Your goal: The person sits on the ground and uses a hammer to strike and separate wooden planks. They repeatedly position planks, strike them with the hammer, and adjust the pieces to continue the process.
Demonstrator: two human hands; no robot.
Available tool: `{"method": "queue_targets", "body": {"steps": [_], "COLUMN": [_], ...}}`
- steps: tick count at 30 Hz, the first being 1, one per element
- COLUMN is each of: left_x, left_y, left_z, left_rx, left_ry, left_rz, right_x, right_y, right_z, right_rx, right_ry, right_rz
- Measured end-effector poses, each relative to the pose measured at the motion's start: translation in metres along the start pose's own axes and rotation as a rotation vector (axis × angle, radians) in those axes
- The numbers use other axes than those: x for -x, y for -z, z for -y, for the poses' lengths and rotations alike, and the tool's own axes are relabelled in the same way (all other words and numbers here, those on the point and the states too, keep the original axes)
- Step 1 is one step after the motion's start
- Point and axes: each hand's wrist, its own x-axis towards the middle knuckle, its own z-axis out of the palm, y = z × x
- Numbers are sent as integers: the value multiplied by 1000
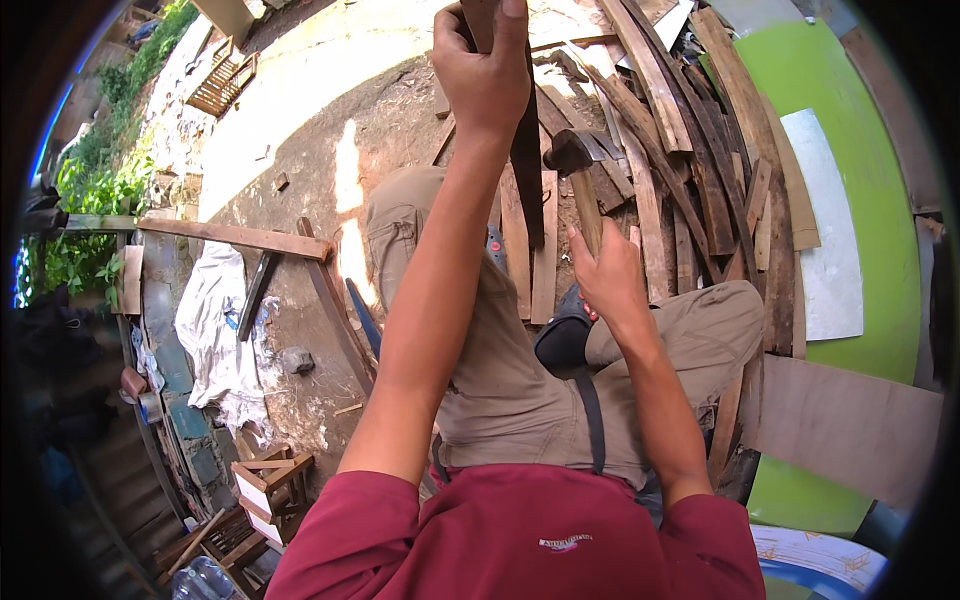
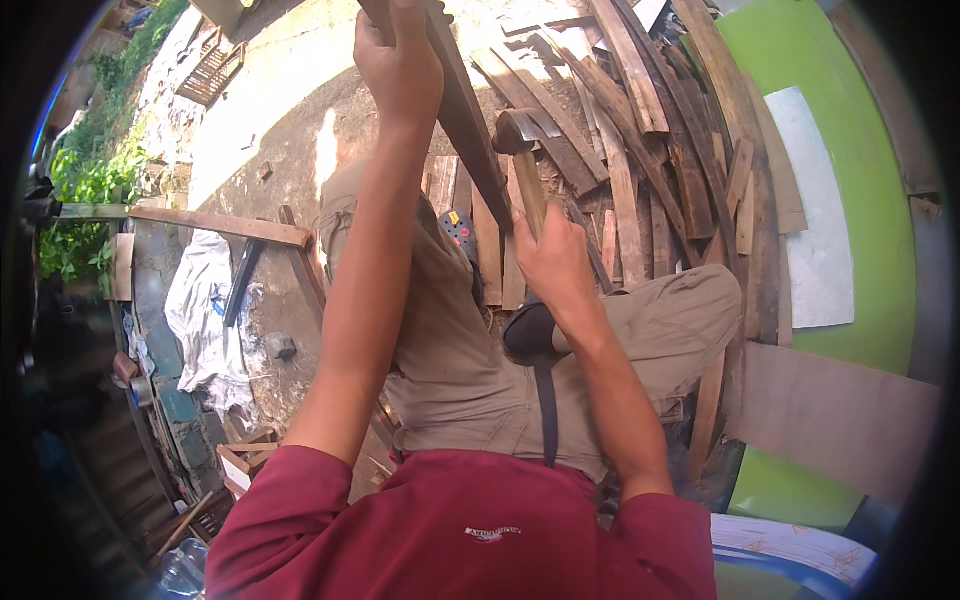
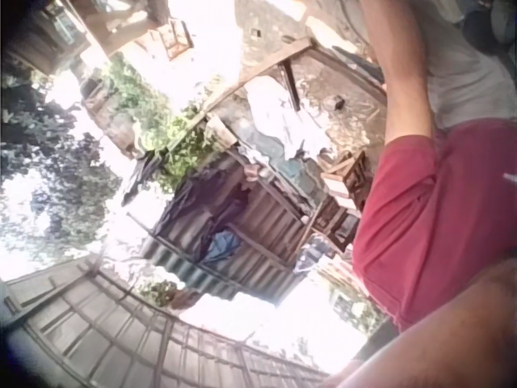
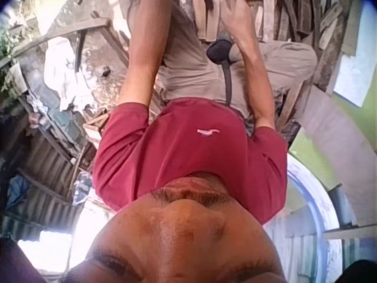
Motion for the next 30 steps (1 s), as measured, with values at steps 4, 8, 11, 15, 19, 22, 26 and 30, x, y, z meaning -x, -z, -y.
{"method": "queue_targets", "body": {"steps": [4,8,11,15,19,22,26,30], "left_x": [3,10,13,7,10,8,9,11], "left_y": [-2,-1,-2,-6,3,5,-1,4], "left_z": [-2,-10,-13,-11,-11,-11,-9,-14], "left_rx": [-72,-79,-78,-82,-63,-61,-189,-122], "left_ry": [11,-9,8,-41,-11,12,-70,-25], "left_rz": [7,-40,-37,-31,-49,-55,-72,-75], "right_x": [-5,-6,-8,-14,-9,-26,-26,-20], "right_y": [-6,18,26,-1,23,31,16,25], "right_z": [-30,4,26,-34,-40,-32,-47,-60], "right_rx": [275,114,1,170,136,-248,-220,-317], "right_ry": [109,82,24,78,-52,-203,-180,-402], "right_rz": [27,3,-80,-56,88,67,170,517]}}
